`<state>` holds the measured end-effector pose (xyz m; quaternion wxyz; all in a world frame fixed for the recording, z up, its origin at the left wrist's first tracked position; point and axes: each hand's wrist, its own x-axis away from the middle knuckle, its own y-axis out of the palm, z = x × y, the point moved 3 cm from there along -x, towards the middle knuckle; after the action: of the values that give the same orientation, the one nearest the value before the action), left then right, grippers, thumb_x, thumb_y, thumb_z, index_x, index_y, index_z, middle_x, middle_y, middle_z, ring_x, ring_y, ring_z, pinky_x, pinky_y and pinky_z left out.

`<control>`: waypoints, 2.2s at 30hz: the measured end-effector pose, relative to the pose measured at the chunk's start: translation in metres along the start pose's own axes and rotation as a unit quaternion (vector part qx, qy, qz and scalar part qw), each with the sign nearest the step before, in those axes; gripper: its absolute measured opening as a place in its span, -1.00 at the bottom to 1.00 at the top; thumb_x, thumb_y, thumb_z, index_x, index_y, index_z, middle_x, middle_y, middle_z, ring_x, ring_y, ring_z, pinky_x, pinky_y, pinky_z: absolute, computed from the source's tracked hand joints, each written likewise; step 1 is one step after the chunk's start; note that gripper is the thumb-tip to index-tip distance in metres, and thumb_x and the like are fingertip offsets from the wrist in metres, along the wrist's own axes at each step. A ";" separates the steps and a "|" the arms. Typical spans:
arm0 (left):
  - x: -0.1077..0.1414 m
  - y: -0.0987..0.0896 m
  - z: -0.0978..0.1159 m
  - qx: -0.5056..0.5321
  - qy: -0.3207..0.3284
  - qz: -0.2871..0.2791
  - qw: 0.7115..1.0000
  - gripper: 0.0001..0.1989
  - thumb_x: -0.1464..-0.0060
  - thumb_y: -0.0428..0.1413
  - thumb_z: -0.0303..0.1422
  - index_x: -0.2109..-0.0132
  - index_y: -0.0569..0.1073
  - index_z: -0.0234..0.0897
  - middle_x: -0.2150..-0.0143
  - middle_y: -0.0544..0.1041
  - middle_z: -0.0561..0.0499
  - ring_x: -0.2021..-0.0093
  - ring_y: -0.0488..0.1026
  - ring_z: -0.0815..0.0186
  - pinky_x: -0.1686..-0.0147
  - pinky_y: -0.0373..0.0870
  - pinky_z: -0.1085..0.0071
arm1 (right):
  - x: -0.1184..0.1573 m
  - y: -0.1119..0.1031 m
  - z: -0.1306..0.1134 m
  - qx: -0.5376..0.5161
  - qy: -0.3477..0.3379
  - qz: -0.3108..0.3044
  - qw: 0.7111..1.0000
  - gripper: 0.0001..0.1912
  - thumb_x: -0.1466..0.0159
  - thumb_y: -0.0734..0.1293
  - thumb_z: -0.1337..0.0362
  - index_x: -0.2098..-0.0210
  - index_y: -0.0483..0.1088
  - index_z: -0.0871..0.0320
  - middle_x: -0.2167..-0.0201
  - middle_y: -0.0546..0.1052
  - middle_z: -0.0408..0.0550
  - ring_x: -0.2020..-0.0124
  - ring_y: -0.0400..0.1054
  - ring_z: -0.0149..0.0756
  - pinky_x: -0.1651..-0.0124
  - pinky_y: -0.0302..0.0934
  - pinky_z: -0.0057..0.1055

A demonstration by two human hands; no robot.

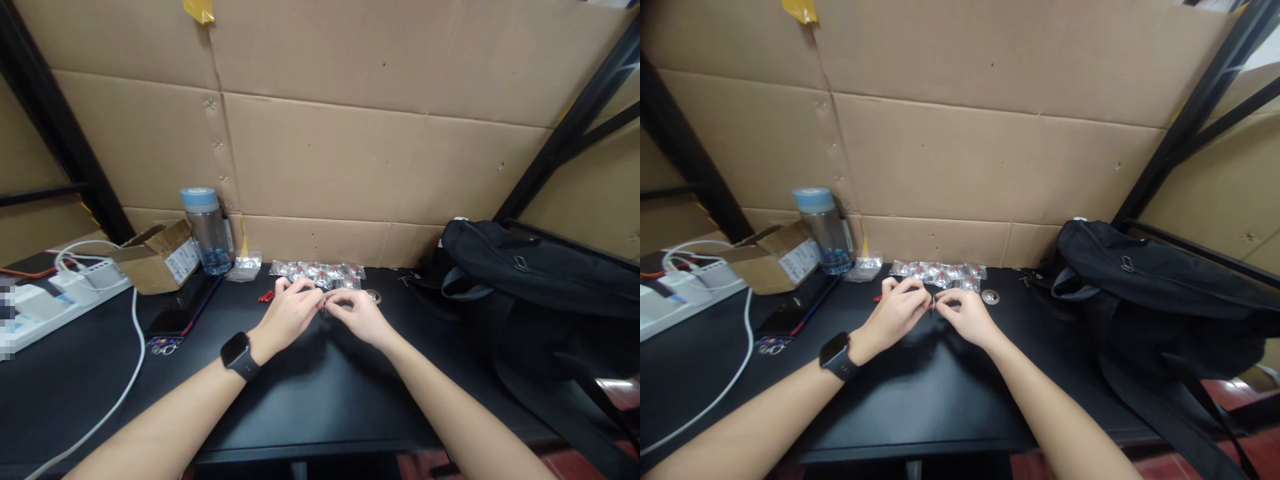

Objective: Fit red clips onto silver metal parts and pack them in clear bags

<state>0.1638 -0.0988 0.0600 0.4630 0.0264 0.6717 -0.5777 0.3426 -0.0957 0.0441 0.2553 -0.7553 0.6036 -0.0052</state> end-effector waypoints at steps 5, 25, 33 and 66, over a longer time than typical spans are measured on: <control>-0.002 -0.001 0.001 0.000 -0.008 -0.034 0.999 -0.92 -0.28 0.02 -0.42 0.14 0.40 -0.22 0.16 0.59 -0.03 -0.01 0.40 0.19 0.11 0.03 0.22 | 0.001 -0.001 -0.002 0.111 -0.048 -0.007 0.993 -0.89 -0.22 0.34 0.33 0.41 0.52 0.14 0.07 0.53 0.02 0.13 0.47 -0.24 0.12 0.39 -0.33; 0.010 0.035 -0.006 0.126 -0.076 -0.177 0.973 -0.69 -0.32 -0.04 -0.09 -0.02 0.50 -0.07 -0.07 0.53 -0.04 -0.13 0.30 0.08 -0.04 0.12 0.11 | 0.002 -0.017 -0.004 0.231 -0.118 0.005 0.966 -0.92 -0.16 0.38 0.40 0.45 0.48 0.12 0.00 0.44 -0.01 -0.08 0.35 -0.16 -0.18 0.18 -0.19; 0.009 0.017 -0.044 0.084 -0.082 -0.183 0.976 -0.67 -0.31 -0.03 -0.09 -0.07 0.47 -0.05 -0.06 0.53 -0.03 -0.08 0.37 0.12 -0.05 0.18 0.16 | -0.001 -0.019 0.009 0.264 -0.080 -0.076 0.958 -0.91 -0.16 0.40 0.35 0.48 0.49 0.13 0.06 0.50 -0.02 0.02 0.41 -0.20 -0.09 0.24 -0.25; 0.004 0.011 -0.052 0.257 -0.203 -0.060 0.943 -0.75 -0.19 0.13 -0.13 0.14 0.57 -0.16 0.19 0.65 0.01 0.28 0.54 0.25 0.22 0.37 0.36 | -0.006 -0.064 0.008 0.208 -0.116 0.060 0.969 -0.74 -0.25 0.35 0.30 0.06 0.44 0.08 0.03 0.50 0.02 0.05 0.43 -0.20 0.07 0.38 -0.28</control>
<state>0.1374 -0.0551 0.0443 0.5312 -0.0136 0.3927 -0.7507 0.4018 -0.0776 0.0639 0.4745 -0.6439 0.5996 -0.0280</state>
